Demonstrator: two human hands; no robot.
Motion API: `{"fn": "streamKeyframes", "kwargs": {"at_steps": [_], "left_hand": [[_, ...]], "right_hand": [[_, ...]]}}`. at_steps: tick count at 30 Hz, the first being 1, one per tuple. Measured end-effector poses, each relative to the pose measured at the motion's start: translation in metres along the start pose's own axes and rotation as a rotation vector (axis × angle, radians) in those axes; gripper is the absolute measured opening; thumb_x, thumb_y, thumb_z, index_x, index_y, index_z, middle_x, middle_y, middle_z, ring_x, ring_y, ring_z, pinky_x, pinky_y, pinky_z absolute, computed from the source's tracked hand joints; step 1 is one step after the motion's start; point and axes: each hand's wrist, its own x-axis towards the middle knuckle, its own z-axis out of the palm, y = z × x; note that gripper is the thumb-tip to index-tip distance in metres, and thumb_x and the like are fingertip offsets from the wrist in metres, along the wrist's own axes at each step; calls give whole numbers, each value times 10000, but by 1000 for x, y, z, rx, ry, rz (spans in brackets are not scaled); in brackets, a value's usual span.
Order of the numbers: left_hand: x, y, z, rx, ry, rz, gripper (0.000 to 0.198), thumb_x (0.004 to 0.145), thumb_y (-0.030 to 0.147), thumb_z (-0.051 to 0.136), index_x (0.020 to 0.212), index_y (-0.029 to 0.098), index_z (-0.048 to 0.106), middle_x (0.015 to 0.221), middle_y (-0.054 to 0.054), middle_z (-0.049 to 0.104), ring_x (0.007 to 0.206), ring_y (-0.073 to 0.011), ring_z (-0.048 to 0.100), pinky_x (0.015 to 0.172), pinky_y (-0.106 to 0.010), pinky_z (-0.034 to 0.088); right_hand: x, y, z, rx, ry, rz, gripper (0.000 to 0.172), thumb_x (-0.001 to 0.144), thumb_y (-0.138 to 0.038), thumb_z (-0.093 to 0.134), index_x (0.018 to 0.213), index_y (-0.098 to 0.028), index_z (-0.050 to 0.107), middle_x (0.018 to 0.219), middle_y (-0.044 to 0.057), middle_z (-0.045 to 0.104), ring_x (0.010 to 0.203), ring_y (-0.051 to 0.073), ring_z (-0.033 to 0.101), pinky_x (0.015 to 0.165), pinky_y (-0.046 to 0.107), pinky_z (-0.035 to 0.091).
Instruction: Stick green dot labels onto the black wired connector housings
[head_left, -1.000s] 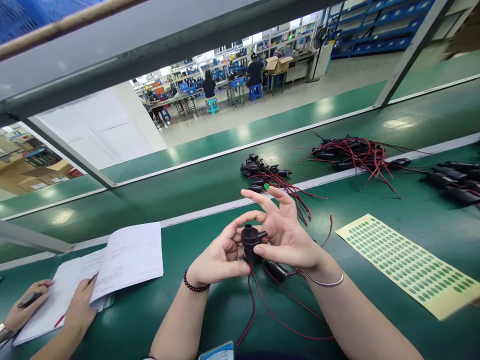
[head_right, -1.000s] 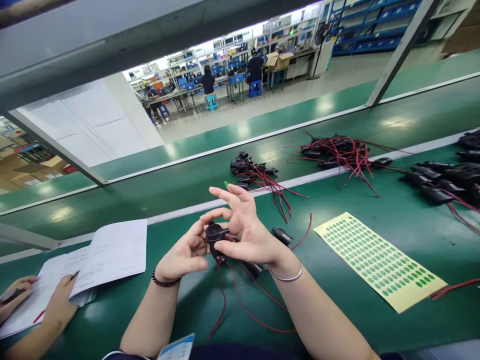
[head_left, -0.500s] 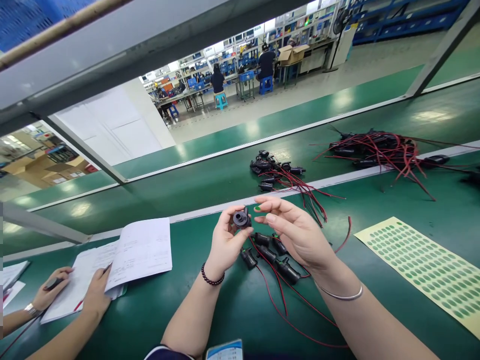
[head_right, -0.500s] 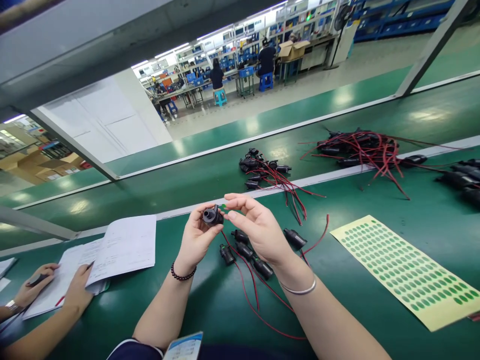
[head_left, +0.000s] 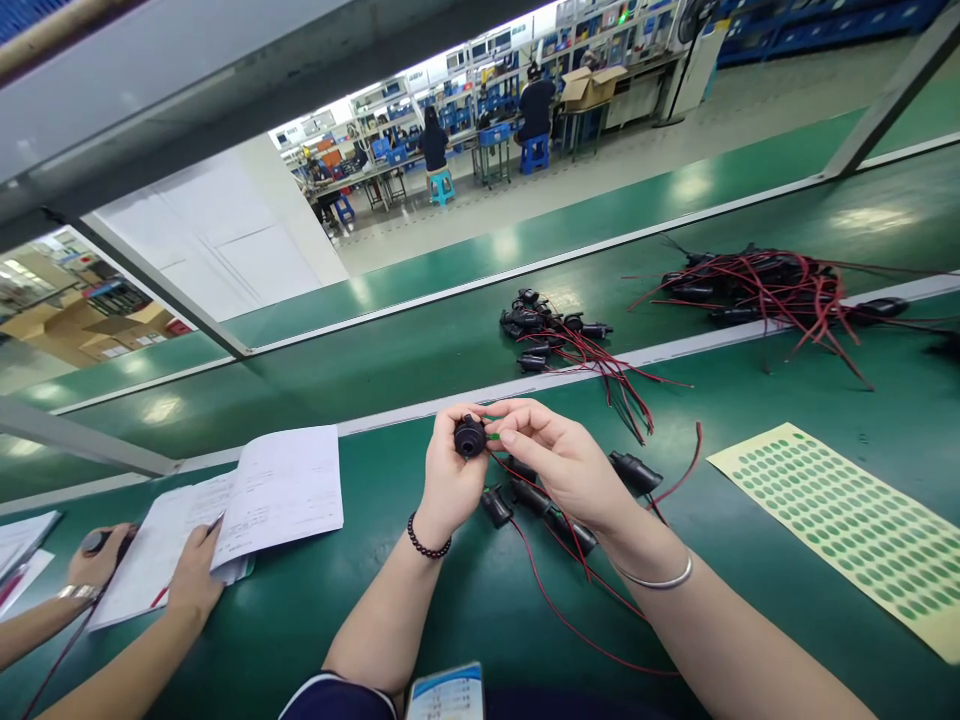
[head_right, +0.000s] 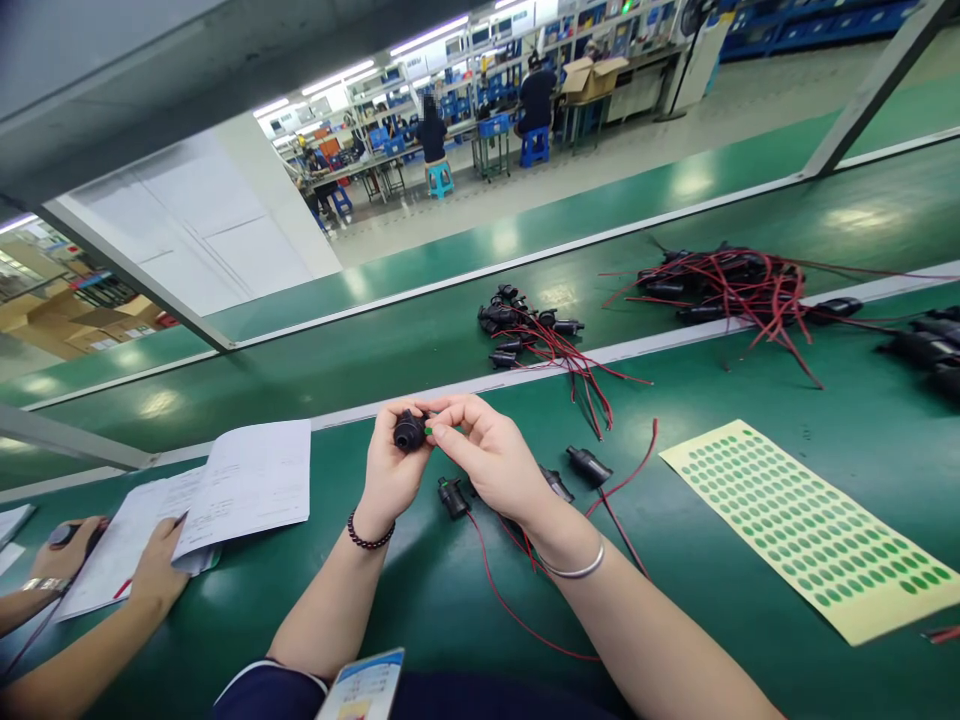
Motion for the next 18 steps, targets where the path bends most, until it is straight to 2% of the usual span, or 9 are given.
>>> {"fn": "streamKeyframes", "kwargs": {"at_steps": [8, 18], "left_hand": [[-2, 0, 0, 29, 6, 26, 176, 781, 128, 583, 921, 213, 519, 954, -26, 605, 915, -168, 593, 859, -337, 463], [-3, -1, 1, 101, 15, 92, 171, 791, 111, 556, 914, 218, 505, 965, -27, 583, 944, -173, 580, 880, -346, 455]], "right_hand": [[-2, 0, 3, -134, 10, -64, 278, 811, -478, 681, 742, -210, 652, 1029, 78, 649, 995, 224, 613, 932, 406, 490], [-2, 3, 6, -185, 32, -94, 238, 819, -430, 667, 730, -212, 639, 984, 70, 630, 950, 212, 613, 905, 394, 500]]}}
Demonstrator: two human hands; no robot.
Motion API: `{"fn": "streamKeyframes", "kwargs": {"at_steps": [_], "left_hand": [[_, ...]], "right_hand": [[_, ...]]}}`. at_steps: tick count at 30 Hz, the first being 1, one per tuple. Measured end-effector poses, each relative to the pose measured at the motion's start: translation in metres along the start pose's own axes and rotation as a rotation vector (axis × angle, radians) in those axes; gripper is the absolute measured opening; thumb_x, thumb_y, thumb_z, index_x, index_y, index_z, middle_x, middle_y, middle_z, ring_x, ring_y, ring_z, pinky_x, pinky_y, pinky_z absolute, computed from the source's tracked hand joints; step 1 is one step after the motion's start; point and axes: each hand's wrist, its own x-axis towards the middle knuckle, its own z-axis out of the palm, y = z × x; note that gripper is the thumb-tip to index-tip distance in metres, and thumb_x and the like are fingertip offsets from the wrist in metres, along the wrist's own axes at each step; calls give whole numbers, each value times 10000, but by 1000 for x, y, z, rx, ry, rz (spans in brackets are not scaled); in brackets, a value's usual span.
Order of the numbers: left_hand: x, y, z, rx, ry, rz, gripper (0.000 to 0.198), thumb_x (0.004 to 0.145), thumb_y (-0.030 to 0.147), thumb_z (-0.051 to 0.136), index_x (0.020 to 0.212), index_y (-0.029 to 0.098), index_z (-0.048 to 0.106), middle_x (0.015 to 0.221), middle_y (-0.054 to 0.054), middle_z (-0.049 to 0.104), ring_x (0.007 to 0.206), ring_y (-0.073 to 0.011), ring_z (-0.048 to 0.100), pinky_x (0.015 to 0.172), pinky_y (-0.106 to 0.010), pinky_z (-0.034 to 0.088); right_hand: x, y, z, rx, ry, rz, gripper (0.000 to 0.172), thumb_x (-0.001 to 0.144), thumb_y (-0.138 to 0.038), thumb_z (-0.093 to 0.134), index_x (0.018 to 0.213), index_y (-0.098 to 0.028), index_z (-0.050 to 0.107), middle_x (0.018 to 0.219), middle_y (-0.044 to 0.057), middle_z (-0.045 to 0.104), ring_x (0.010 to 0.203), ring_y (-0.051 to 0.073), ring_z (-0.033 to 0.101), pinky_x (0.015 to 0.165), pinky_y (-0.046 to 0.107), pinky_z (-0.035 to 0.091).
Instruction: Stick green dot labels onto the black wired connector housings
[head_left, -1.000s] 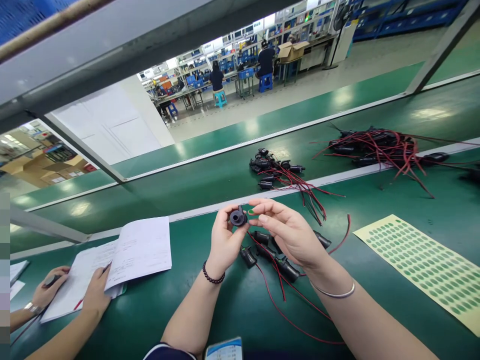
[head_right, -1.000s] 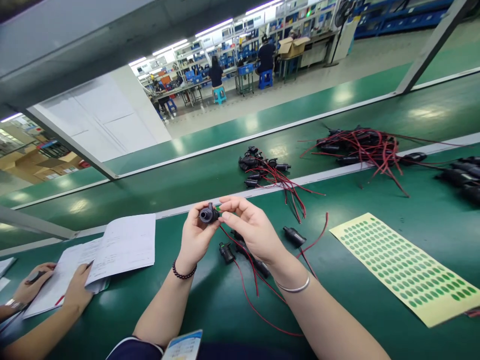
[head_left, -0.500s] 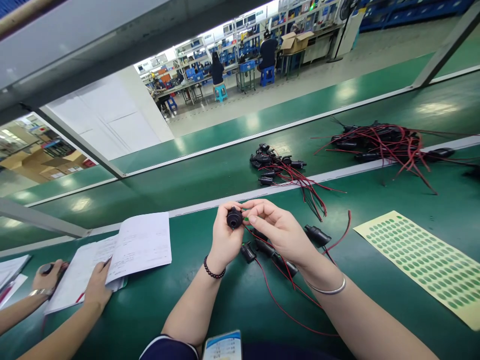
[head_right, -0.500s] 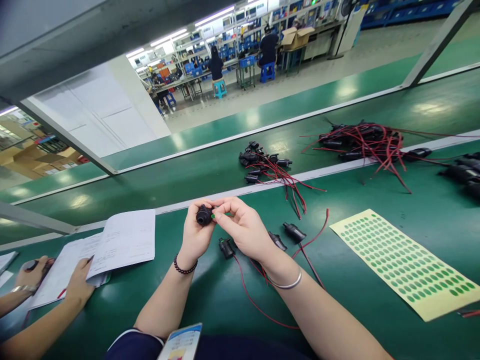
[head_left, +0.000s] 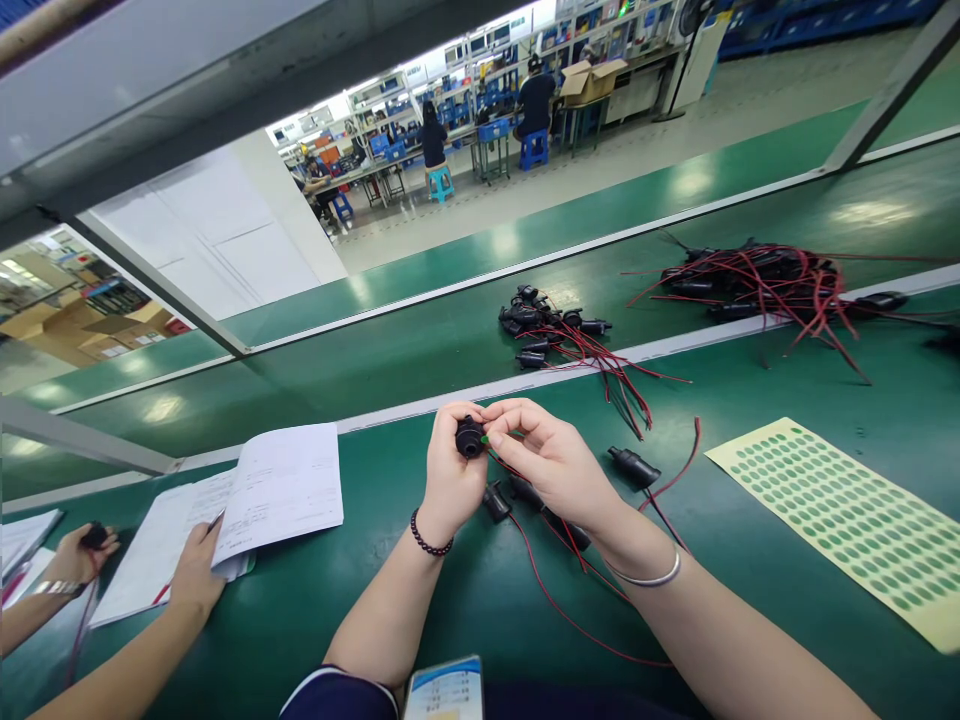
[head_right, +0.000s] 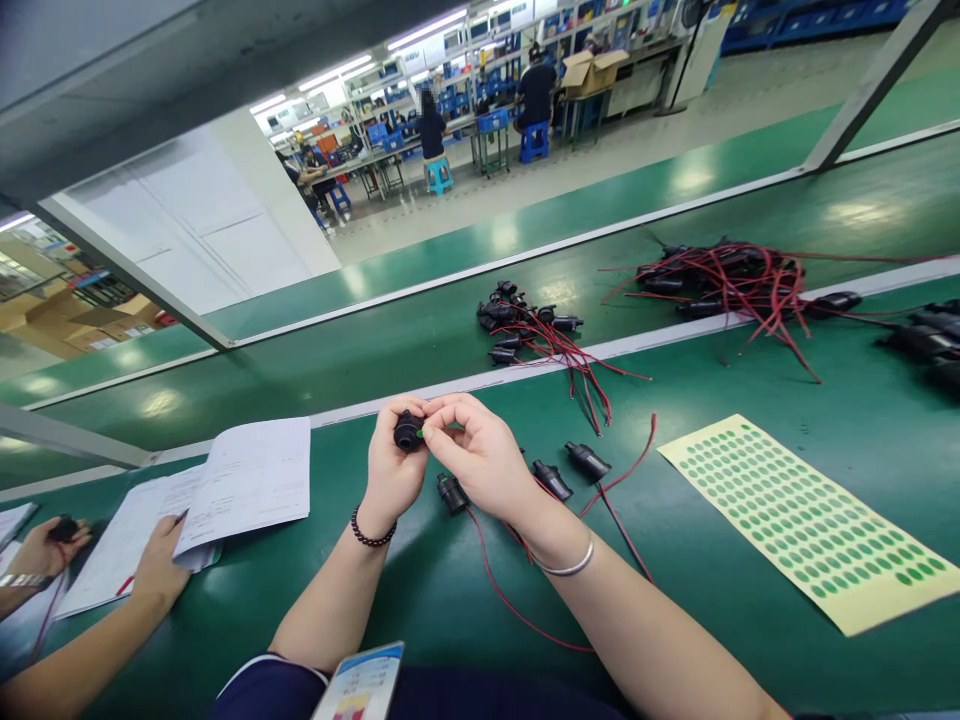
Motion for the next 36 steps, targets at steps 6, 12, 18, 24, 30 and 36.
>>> {"fn": "streamKeyframes", "kwargs": {"at_steps": [6, 12, 18, 24, 30, 36], "left_hand": [[0, -1, 1, 31, 2, 32, 165, 798, 111, 550, 908, 221, 496, 973, -30, 573, 948, -175, 569, 879, -345, 454], [0, -2, 0, 55, 4, 40, 154, 798, 120, 546, 903, 221, 496, 968, -33, 574, 946, -182, 574, 873, -350, 459], [0, -2, 0, 76, -2, 42, 153, 803, 128, 543, 914, 222, 494, 982, -40, 573, 959, -186, 573, 874, -354, 463], [0, -3, -1, 99, 6, 61, 181, 798, 102, 538, 928, 220, 493, 984, -40, 570, 948, -180, 570, 866, -348, 464], [-1, -4, 0, 115, 12, 82, 184, 797, 97, 533, 929, 220, 495, 989, -37, 567, 966, -181, 568, 876, -356, 462], [-1, -5, 1, 130, 26, 85, 223, 765, 79, 526, 933, 223, 493, 981, -32, 569, 956, -184, 574, 865, -356, 466]], "right_hand": [[-1, 1, 2, -12, 1, 3, 245, 819, -437, 665, 728, -211, 635, 979, 72, 621, 929, 203, 615, 856, 371, 527], [-1, 0, 2, -53, 23, -20, 210, 822, -396, 660, 723, -213, 632, 964, 69, 627, 895, 198, 612, 850, 366, 524], [-1, 0, 2, -75, 33, -31, 158, 822, -329, 646, 716, -213, 633, 954, 68, 630, 901, 204, 618, 835, 373, 528], [-2, 2, 3, -89, 44, -33, 166, 821, -346, 652, 723, -212, 644, 966, 75, 640, 898, 209, 626, 830, 374, 529], [-2, 3, 3, -127, 49, -70, 122, 822, -290, 625, 734, -208, 643, 957, 75, 643, 898, 200, 629, 818, 353, 536], [-1, 3, 3, -200, 72, -123, 78, 806, -234, 621, 735, -214, 649, 929, 69, 654, 874, 201, 645, 781, 349, 552]]}}
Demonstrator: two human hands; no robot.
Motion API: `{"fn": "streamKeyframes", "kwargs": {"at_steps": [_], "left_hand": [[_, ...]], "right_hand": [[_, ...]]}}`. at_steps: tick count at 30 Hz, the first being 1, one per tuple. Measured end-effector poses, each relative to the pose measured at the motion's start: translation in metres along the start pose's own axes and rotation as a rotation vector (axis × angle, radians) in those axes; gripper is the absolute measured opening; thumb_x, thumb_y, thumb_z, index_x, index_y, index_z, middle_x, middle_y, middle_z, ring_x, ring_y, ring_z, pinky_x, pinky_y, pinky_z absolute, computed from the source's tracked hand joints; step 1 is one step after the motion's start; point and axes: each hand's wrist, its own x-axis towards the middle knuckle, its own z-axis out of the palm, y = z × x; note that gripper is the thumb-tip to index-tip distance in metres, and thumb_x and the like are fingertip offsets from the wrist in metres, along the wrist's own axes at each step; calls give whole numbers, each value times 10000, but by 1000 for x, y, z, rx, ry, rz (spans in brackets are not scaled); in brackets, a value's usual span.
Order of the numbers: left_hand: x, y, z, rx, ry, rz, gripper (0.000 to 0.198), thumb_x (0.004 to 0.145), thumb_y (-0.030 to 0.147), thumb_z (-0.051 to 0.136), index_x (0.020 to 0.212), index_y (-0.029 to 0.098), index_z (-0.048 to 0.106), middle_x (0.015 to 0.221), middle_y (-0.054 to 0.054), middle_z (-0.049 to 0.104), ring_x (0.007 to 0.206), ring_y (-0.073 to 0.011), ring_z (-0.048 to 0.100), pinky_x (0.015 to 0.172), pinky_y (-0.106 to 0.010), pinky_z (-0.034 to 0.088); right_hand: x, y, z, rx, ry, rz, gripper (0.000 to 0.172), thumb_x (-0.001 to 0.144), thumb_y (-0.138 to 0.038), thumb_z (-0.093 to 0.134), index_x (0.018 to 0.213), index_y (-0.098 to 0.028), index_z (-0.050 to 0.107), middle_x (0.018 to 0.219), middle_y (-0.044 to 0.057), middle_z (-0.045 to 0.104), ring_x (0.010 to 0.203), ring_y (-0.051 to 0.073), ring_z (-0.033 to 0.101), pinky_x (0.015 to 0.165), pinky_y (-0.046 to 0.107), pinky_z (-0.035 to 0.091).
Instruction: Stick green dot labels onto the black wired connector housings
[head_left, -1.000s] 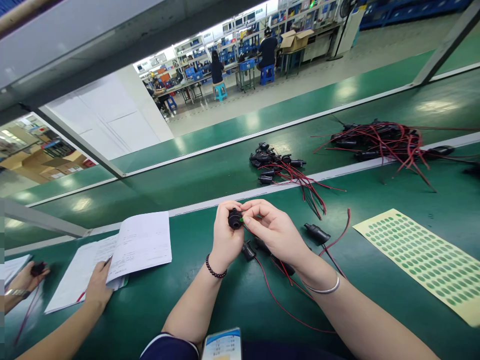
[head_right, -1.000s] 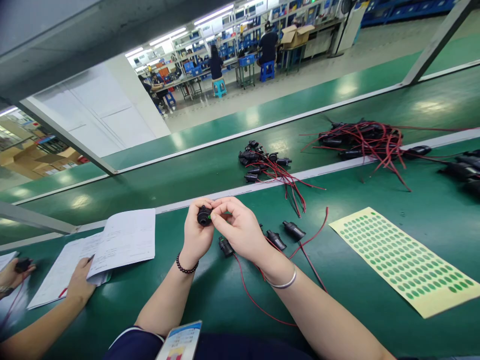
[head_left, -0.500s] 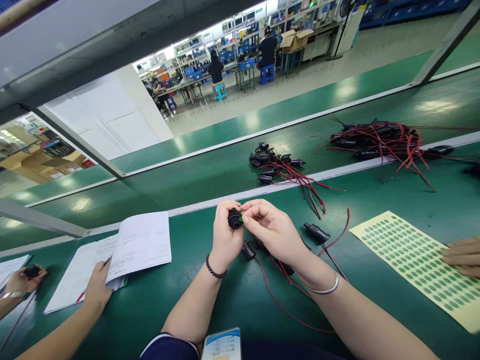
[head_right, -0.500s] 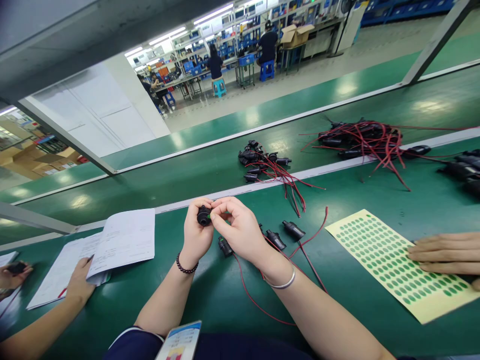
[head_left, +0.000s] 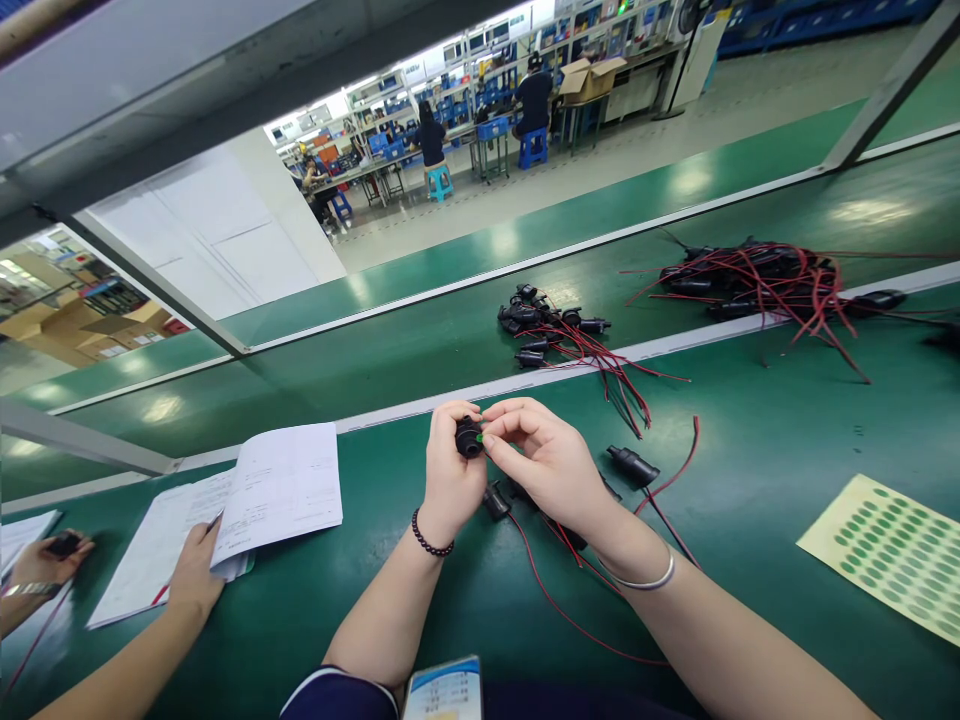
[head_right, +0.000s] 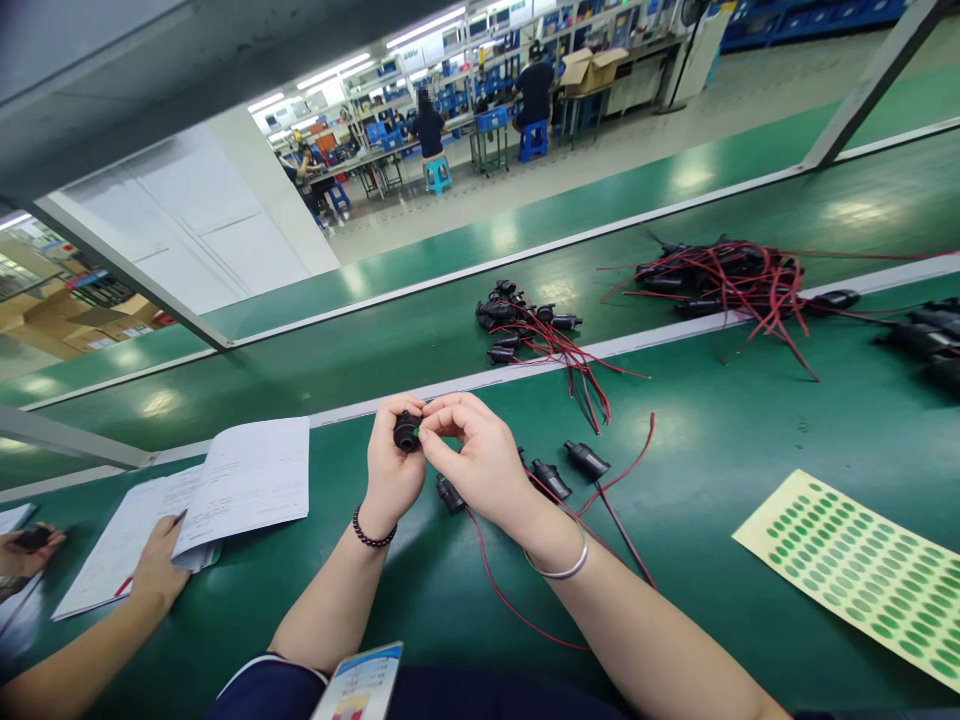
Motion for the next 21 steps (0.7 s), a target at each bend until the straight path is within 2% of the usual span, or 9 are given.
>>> {"fn": "streamKeyframes", "kwargs": {"at_steps": [10, 15, 21], "left_hand": [[-2, -1, 1, 22, 7, 28, 253, 746, 59, 512, 936, 224, 491, 990, -35, 562, 958, -182, 569, 851, -344, 467], [-3, 0, 0, 58, 23, 71, 262, 746, 67, 503, 955, 226, 496, 1003, -44, 570, 968, -193, 568, 852, -358, 470], [-2, -1, 1, 44, 24, 121, 244, 762, 84, 495, 961, 225, 496, 984, -44, 572, 942, -192, 563, 826, -359, 474]], "right_hand": [[-1, 2, 1, -62, 41, -72, 51, 763, -169, 630, 750, -218, 625, 933, 67, 665, 896, 209, 663, 829, 379, 578], [-2, 2, 3, 109, 38, 30, 209, 730, -179, 662, 912, -217, 566, 907, 37, 658, 815, 171, 675, 779, 343, 609], [0, 1, 2, 132, 30, 80, 194, 721, -210, 680, 872, -215, 558, 867, 26, 657, 810, 164, 676, 790, 338, 611]]}}
